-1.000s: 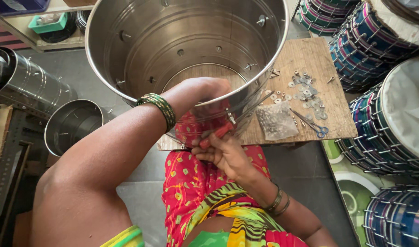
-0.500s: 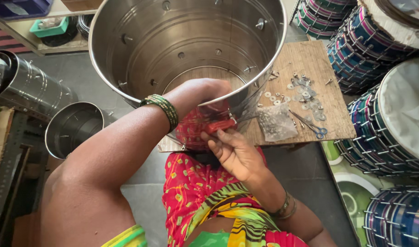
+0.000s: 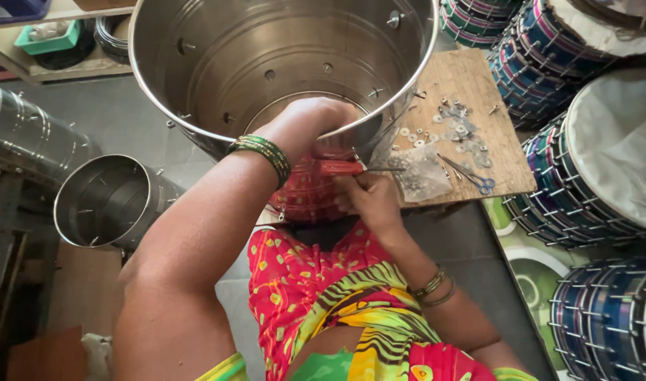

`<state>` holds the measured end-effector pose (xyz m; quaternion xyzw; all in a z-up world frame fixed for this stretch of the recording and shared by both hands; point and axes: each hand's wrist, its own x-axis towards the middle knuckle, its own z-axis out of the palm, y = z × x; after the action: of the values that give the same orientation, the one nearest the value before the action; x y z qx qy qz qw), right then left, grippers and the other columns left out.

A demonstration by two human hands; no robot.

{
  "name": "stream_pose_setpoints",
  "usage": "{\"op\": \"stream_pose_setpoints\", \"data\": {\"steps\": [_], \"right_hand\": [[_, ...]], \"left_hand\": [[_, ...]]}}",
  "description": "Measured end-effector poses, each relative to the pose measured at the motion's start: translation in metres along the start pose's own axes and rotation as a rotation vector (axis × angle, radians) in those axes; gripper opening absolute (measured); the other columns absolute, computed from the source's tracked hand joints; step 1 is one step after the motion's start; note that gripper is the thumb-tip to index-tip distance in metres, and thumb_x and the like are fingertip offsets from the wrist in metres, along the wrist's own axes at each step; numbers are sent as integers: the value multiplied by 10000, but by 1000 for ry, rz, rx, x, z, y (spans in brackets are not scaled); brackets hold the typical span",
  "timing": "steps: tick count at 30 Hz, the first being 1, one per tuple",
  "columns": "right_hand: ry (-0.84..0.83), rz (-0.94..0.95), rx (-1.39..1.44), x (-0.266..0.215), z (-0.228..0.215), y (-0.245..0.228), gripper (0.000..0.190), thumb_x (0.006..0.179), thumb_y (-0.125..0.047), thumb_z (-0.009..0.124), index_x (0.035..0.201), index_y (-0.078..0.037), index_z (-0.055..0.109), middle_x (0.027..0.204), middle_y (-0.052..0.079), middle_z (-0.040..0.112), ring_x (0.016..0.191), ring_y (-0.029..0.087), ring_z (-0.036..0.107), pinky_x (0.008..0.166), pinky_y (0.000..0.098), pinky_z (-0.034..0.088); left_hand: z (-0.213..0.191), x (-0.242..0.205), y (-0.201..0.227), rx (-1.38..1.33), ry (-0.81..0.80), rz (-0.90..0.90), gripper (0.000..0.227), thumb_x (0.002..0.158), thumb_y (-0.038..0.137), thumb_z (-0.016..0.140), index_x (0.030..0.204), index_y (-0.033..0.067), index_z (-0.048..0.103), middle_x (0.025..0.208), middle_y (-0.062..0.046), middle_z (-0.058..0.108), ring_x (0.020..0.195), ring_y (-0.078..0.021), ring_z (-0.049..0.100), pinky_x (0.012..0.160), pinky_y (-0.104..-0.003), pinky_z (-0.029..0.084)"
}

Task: The person sits on the floor and uses a red screwdriver to tighten tension rods on a large stainless steel drum shell. They rotate the shell to access different rods and continue tightening them systematically.

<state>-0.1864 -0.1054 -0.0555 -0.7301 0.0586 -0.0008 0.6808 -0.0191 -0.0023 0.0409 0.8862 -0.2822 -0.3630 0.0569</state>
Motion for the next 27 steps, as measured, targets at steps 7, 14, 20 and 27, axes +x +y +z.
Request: {"op": "stream_pose_setpoints", "data": {"steps": [7, 14, 20, 27], "right_hand": [[258, -423, -575, -15, -16, -41, 227, 855, -233, 847, 851, -41, 726, 728, 80, 711, 621, 218, 703, 598, 360, 533], [263, -885, -693, -10, -13, -44, 440, 838, -24, 768, 1260, -57, 645, 1074, 132, 629, 948, 311, 616, 841, 442, 509], [312, -942, -584, -8, -8, -36, 498, 857, 14, 752, 1321, -107, 619, 1124, 142, 627, 994, 344, 639, 861, 444, 532], [328, -801, -433, -5, -8, -29, 551, 902, -14, 780, 1398, -83, 550, 1107, 140, 601, 933, 281, 642, 817, 403, 532]], "left_hand": [[-3, 0, 4, 9, 24, 30, 272, 878, 278, 683, 965, 25, 736, 872, -141, 742, 728, -223, 715, 634, -378, 574], [-2, 6, 6, 11, 15, 33, 288, 887, 294, 672, 1000, 34, 724, 909, -131, 737, 761, -215, 709, 660, -376, 567], [-3, 10, 3, 4, 1, 23, 303, 895, 309, 663, 1030, 42, 714, 941, -123, 733, 790, -209, 703, 683, -374, 561], [3, 19, -3, -2, -39, 44, 321, 905, 326, 653, 1064, 51, 702, 979, -113, 727, 823, -201, 696, 709, -373, 554]]}}
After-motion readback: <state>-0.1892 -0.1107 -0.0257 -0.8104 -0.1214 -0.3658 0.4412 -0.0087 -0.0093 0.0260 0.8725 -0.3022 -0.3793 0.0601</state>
